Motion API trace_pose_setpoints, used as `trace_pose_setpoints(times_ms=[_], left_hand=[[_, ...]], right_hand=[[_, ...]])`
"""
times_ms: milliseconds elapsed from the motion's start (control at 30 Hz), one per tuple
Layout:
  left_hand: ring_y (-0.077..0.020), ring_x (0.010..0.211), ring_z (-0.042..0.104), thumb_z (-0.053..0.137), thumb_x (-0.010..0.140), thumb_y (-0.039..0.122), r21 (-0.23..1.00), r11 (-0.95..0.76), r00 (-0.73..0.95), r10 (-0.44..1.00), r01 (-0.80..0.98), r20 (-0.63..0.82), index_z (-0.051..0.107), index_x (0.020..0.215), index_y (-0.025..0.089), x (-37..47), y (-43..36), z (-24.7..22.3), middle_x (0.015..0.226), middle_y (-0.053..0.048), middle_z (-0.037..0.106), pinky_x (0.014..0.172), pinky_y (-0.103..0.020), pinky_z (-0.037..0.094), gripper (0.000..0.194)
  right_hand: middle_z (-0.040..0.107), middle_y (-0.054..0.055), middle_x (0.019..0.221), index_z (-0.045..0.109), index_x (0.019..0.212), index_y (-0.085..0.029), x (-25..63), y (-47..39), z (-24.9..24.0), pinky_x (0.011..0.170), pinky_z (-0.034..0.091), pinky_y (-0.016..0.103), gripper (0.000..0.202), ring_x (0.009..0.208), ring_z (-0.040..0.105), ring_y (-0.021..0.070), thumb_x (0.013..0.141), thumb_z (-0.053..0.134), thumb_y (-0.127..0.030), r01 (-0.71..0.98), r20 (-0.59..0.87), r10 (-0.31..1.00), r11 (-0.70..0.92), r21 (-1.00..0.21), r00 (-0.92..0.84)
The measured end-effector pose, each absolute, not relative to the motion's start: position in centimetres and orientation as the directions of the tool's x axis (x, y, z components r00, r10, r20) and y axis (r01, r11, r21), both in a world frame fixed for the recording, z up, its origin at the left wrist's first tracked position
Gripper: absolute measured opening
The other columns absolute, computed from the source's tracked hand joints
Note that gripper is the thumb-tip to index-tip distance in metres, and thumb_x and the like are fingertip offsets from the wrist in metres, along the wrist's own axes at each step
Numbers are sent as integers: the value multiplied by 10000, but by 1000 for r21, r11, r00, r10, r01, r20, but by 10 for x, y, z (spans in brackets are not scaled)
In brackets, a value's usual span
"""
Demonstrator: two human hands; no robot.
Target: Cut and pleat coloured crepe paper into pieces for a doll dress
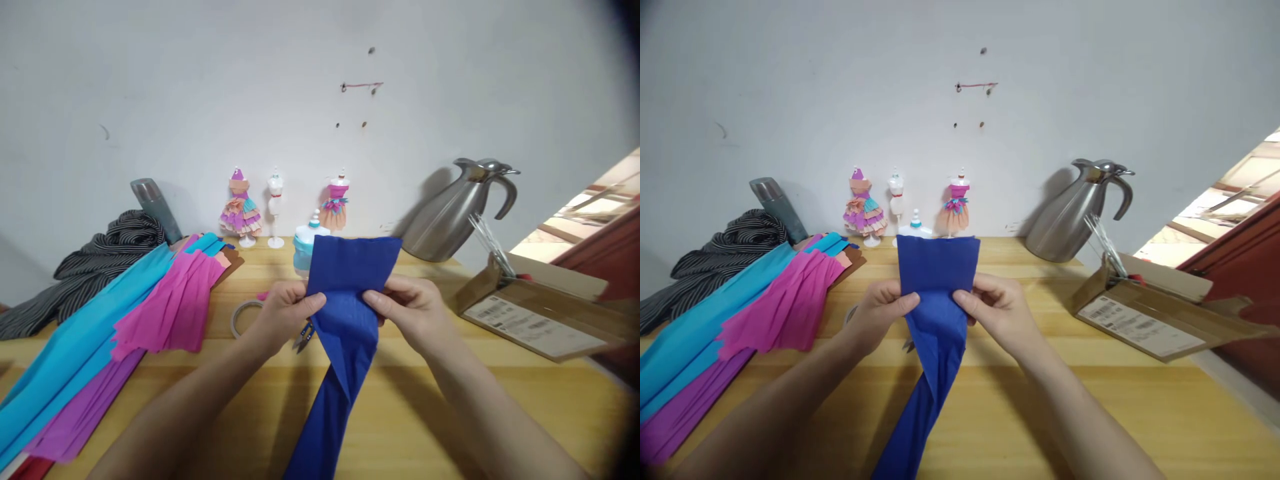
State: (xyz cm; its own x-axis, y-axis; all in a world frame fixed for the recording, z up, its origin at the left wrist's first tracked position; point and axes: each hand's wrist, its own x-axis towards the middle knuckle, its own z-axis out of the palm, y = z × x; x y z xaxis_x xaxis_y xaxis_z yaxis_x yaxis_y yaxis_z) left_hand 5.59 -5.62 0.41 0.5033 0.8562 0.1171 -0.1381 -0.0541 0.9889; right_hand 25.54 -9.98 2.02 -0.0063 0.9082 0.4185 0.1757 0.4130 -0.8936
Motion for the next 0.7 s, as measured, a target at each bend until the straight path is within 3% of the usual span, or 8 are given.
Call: trace_pose_setpoints(times_ms=[300, 400, 533, 700], left_hand=[[-116, 603, 567, 683, 766, 345, 937, 11, 547, 814, -348, 194, 715, 865, 145, 54, -50, 8, 666, -12, 633, 617, -244, 441, 226], [-99, 556, 540, 711, 734, 321, 918, 72, 524, 837, -391, 158, 732, 844, 154, 53, -50, 8, 628, -4, 625, 584, -225, 415, 201], [-117, 622, 581, 752, 677, 313, 894, 95, 490, 859, -438, 149, 754, 834, 176, 49, -48, 14, 776, -35, 700, 595, -225, 413, 209], [-78, 472, 483, 743, 644, 248, 904, 138, 560, 819, -405, 126, 733, 675, 152, 41, -45, 18, 562, -4, 606, 477, -195, 330, 102]], right_hand=[[611, -8, 523, 782, 851, -244, 255, -95, 10, 386, 405, 200, 168, 407, 489, 81, 713, 781, -341, -131, 367, 930, 366, -922, 14], [618, -6, 547, 785, 861, -264, 254, -96, 9, 397, 395, 209, 142, 416, 482, 81, 724, 773, -302, -145, 381, 924, 379, -914, 19], [659, 32, 683, 792, 857, -268, 254, -98, 13, 487, 444, 262, 119, 526, 540, 118, 750, 741, -274, -114, 424, 902, 414, -903, -84], [640, 44, 683, 796, 782, -244, 254, -96, 15, 492, 418, 266, 89, 539, 522, 124, 731, 730, -274, -139, 386, 899, 364, -921, -204]])
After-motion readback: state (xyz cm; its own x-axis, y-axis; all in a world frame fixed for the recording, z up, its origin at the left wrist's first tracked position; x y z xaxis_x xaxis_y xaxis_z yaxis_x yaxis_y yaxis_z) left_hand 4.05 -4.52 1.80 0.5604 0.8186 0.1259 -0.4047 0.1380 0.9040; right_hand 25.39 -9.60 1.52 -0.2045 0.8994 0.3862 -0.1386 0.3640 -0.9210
